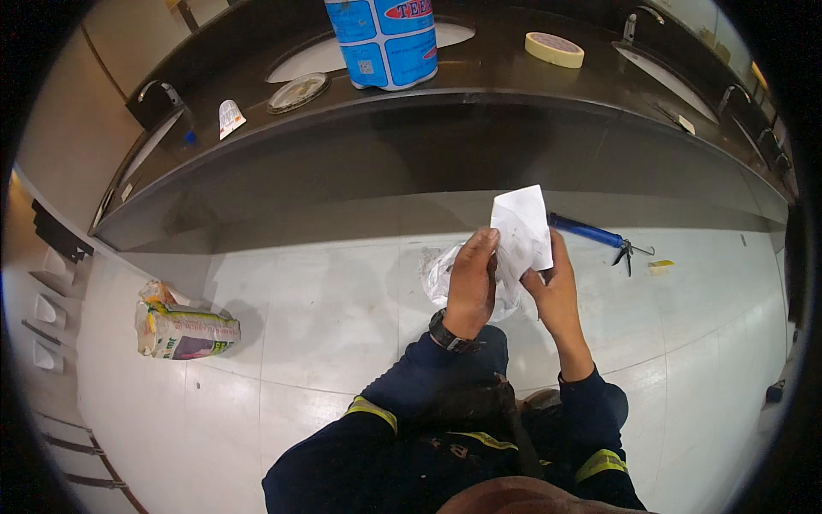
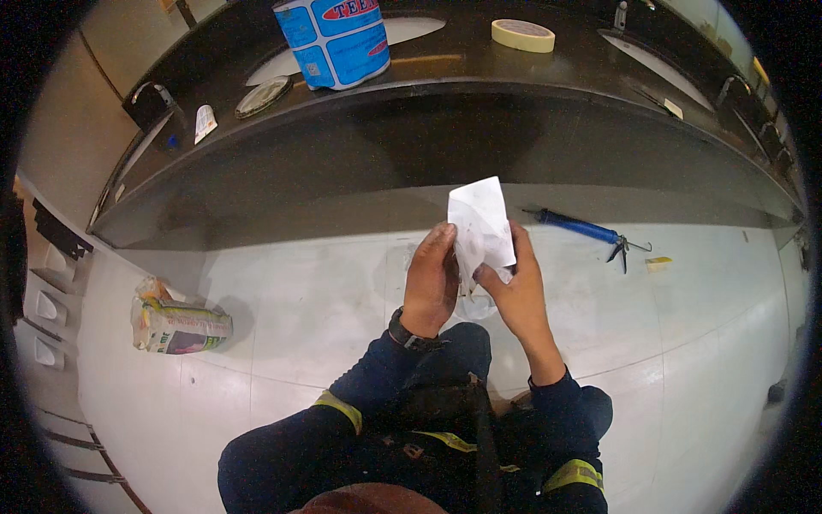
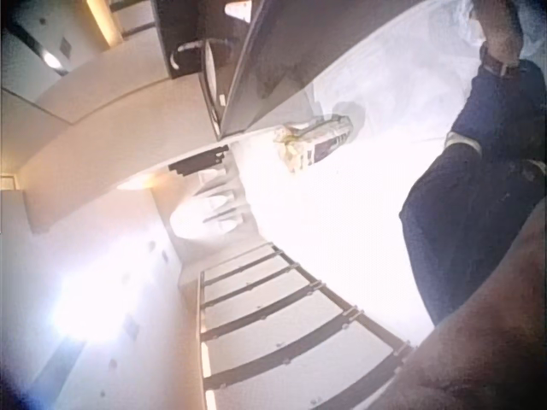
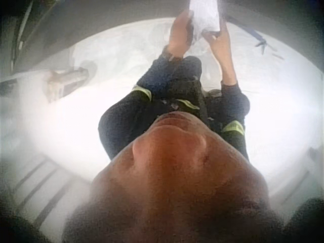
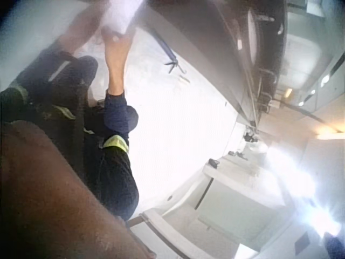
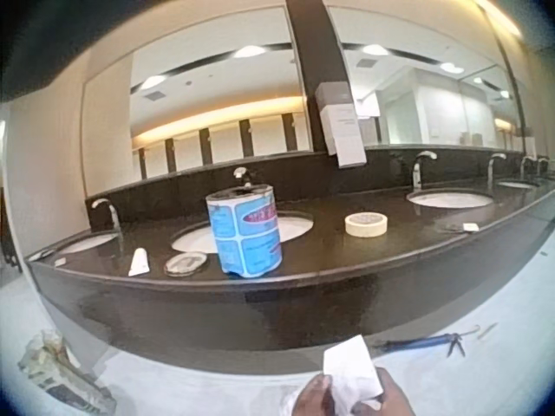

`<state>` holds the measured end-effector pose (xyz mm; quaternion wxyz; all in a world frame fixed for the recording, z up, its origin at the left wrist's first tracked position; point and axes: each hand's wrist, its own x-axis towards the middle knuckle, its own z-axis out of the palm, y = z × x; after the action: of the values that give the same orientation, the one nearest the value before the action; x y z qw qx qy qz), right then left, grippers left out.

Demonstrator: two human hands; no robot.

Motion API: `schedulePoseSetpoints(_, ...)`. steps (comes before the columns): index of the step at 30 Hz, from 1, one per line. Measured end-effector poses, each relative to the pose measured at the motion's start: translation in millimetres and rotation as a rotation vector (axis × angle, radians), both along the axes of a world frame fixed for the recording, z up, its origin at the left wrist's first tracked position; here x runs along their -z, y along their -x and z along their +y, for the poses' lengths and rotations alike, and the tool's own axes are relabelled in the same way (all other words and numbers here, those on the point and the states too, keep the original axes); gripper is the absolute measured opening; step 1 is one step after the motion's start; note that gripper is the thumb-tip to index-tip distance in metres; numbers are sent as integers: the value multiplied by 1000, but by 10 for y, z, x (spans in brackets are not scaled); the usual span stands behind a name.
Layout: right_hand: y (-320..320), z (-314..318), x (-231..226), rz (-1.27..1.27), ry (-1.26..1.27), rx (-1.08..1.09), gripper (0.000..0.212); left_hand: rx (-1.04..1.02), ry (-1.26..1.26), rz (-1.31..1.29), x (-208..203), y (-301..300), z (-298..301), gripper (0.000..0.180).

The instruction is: The person kneels on the floor and scrapes a dark countertop with a putty knife, then wipes the surface with a cloth. They place debris into a plastic bag and continue wiping the countertop area.

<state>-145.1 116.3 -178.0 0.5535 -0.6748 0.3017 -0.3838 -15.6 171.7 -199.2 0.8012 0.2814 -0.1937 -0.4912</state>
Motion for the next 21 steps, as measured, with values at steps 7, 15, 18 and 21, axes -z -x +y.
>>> schedulePoseSetpoints(7,-24,-40,-243,131,604,96,99,38,-31,-101,-32,21,100,23)
schedulePoseSetpoints(15,71,-212,-186,176,715,1,83,265,109,-115,17,9,202,32)
schedulePoseSetpoints(18,64,-101,-131,131,651,-51,98,104,-102,-307,63,36,138,30)
schedulePoseSetpoints(21,61,30,-40,201,761,-55,99,122,-119,-143,77,70,88,24)
